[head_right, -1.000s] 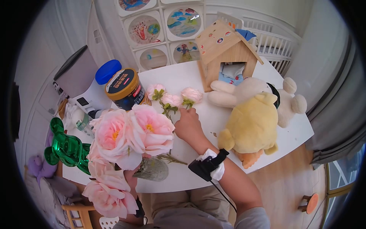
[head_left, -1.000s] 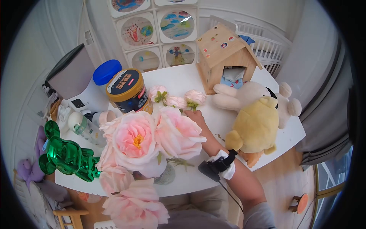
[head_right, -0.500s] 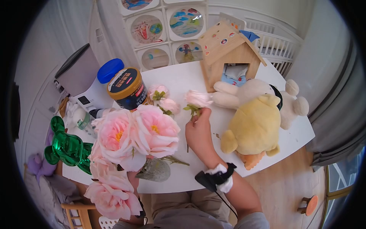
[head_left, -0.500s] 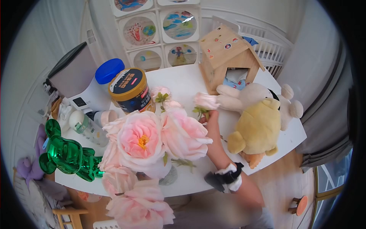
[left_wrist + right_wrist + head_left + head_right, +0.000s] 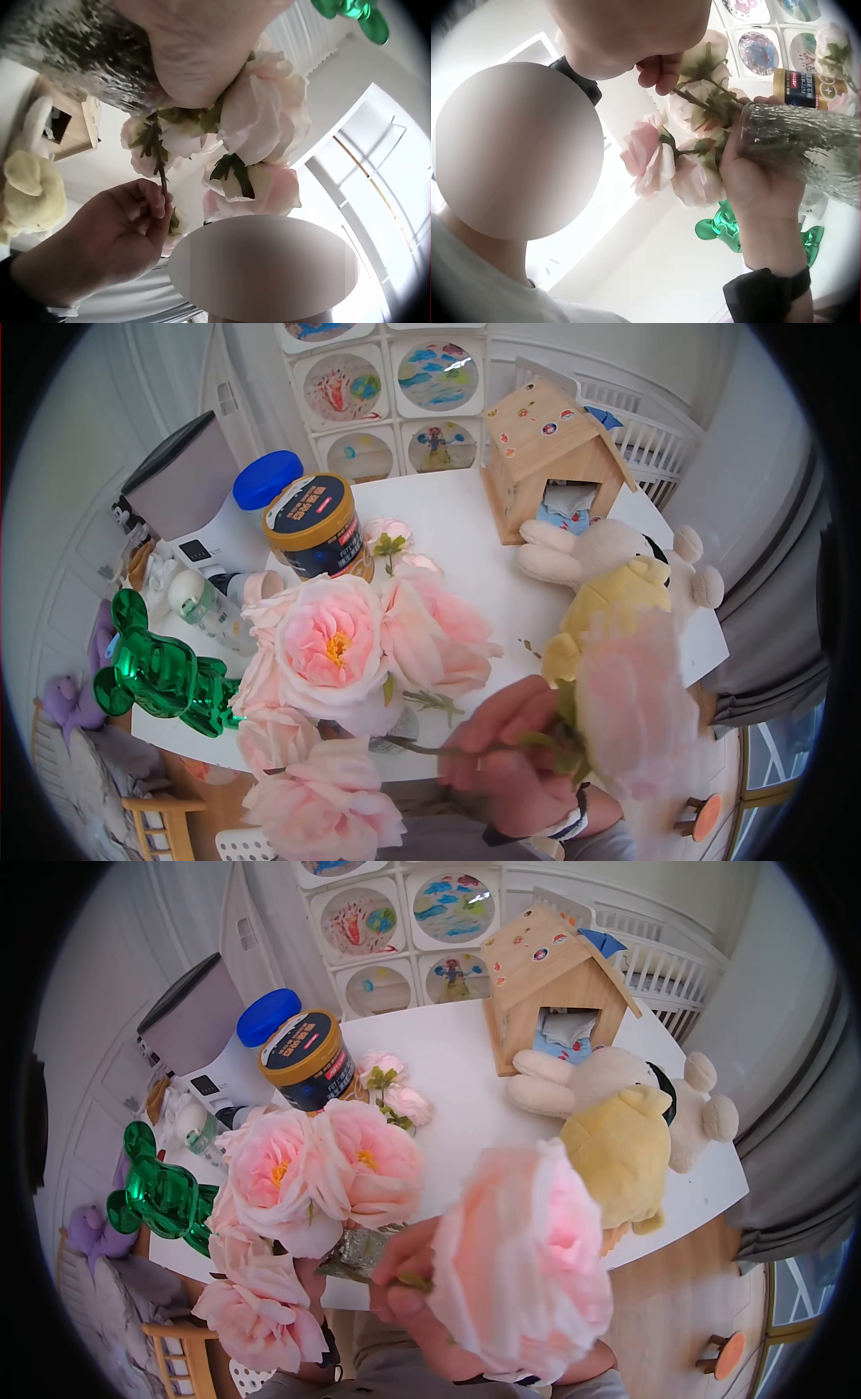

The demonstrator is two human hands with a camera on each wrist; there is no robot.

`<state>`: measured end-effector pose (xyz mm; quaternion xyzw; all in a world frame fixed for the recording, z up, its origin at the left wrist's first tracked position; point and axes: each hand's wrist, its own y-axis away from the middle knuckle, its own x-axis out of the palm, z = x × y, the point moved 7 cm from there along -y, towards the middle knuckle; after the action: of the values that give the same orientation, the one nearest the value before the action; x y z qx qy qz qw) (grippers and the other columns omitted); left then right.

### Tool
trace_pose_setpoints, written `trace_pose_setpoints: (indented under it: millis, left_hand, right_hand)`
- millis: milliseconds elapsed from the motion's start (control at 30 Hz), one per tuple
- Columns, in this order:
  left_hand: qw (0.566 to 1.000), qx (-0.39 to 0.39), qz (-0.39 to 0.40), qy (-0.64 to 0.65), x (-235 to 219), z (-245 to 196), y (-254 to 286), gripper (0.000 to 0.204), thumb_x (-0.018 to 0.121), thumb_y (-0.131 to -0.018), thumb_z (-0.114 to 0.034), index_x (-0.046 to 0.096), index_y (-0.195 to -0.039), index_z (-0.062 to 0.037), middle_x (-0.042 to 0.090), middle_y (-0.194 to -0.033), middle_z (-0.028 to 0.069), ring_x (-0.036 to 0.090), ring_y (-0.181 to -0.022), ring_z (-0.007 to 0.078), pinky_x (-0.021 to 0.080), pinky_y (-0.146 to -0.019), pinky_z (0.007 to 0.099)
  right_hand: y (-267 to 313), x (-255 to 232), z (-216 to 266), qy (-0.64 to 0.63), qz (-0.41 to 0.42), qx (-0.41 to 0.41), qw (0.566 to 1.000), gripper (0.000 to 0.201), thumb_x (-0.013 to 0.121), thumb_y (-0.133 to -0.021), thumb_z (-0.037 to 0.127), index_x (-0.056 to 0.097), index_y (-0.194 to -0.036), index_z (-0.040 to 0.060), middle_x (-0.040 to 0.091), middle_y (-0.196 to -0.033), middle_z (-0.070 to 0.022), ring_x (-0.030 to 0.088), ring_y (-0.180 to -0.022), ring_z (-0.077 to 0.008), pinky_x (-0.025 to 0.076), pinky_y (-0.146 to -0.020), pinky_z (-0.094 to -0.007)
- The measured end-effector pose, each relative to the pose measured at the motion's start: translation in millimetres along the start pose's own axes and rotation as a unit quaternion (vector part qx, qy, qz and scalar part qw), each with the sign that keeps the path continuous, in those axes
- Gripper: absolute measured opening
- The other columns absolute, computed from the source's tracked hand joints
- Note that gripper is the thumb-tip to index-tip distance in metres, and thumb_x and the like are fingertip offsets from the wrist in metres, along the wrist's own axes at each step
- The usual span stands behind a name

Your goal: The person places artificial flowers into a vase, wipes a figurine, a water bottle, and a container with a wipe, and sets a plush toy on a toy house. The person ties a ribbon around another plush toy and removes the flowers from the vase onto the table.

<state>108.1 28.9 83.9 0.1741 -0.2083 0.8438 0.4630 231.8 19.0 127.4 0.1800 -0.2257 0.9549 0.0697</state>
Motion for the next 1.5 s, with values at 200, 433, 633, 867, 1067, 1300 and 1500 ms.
trace_pose_setpoints:
  millis: [200,433,633,867,1067,1300,1500]
  left_hand:
    - [1.0,-0.004,0.002,0.008,1,-6,3,0.014,0.057,-0.088,-0.017,0.054,-0.075,-0.0148,0.053,-0.067,-0.0018,0.059,-0.074,0.0136,0.048,-0.077,0.0256]
    - [0.999,-0.012,0.001,0.032,-3,-13,3,0.013,0.057,-0.088,-0.017,0.054,-0.075,-0.0146,0.053,-0.068,-0.0015,0.059,-0.075,0.0137,0.048,-0.078,0.0258]
    - [0.999,-0.02,0.001,0.044,-3,-20,3,0.013,0.057,-0.088,-0.017,0.054,-0.076,-0.0145,0.053,-0.069,-0.0014,0.059,-0.076,0.0139,0.048,-0.078,0.026]
    - [0.998,-0.03,0.001,0.063,-5,-25,3,0.012,0.058,-0.088,-0.017,0.054,-0.077,-0.0143,0.053,-0.07,-0.0011,0.058,-0.077,0.014,0.047,-0.079,0.0262]
    - [0.996,-0.036,0.005,0.079,-7,-30,6,0.011,0.058,-0.088,-0.017,0.054,-0.078,-0.0141,0.053,-0.071,-0.001,0.058,-0.077,0.0142,0.047,-0.079,0.0264]
    - [0.994,-0.046,0.007,0.096,-8,-34,7,0.011,0.058,-0.088,-0.016,0.054,-0.079,-0.0139,0.053,-0.072,-0.0007,0.058,-0.078,0.0143,0.047,-0.08,0.0266]
    - [0.992,-0.05,0.006,0.114,-10,-40,8,0.01,0.058,-0.088,-0.016,0.054,-0.08,-0.0138,0.053,-0.073,-0.0006,0.058,-0.079,0.0145,0.047,-0.08,0.0268]
  right_hand:
    - [11,10,-23,0.084,0.03,0.044,0.995,0.044,0.065,-0.094,0.02,0.042,-0.13,0.0079,0.059,-0.113,-0.0149,0.065,-0.089,-0.0291,0.056,-0.078,-0.0442]
    - [-7,27,-19,0.158,0.067,0.0,0.985,0.042,0.072,-0.086,0.015,0.055,-0.122,0.004,0.062,-0.109,-0.016,0.064,-0.088,-0.0273,0.053,-0.078,-0.0405]
    - [-7,37,-54,0.248,0.175,-0.018,0.952,0.06,0.084,-0.066,0.014,0.061,-0.121,0.004,0.063,-0.116,-0.0139,0.061,-0.109,-0.0325,0.052,-0.09,-0.043]
    - [0,29,-60,0.139,0.044,0.102,0.984,0.06,0.086,-0.069,0.016,0.061,-0.122,0.0058,0.06,-0.126,-0.0122,0.059,-0.115,-0.0301,0.049,-0.097,-0.0404]
    - [0,29,-73,0.308,0.1,0.006,0.946,0.055,0.08,-0.075,0.011,0.057,-0.125,0.006,0.06,-0.125,-0.0127,0.058,-0.116,-0.0301,0.048,-0.099,-0.0392]
    - [-10,29,-79,0.233,0.07,0.084,0.966,0.041,0.073,-0.08,0.005,0.06,-0.12,0.0069,0.062,-0.121,-0.0107,0.06,-0.114,-0.03,0.049,-0.095,-0.0387]
    - [-19,20,-60,0.181,0.043,0.03,0.982,0.03,0.071,-0.085,0.003,0.064,-0.115,0.0049,0.066,-0.117,-0.0084,0.063,-0.111,-0.0237,0.05,-0.093,-0.0349]
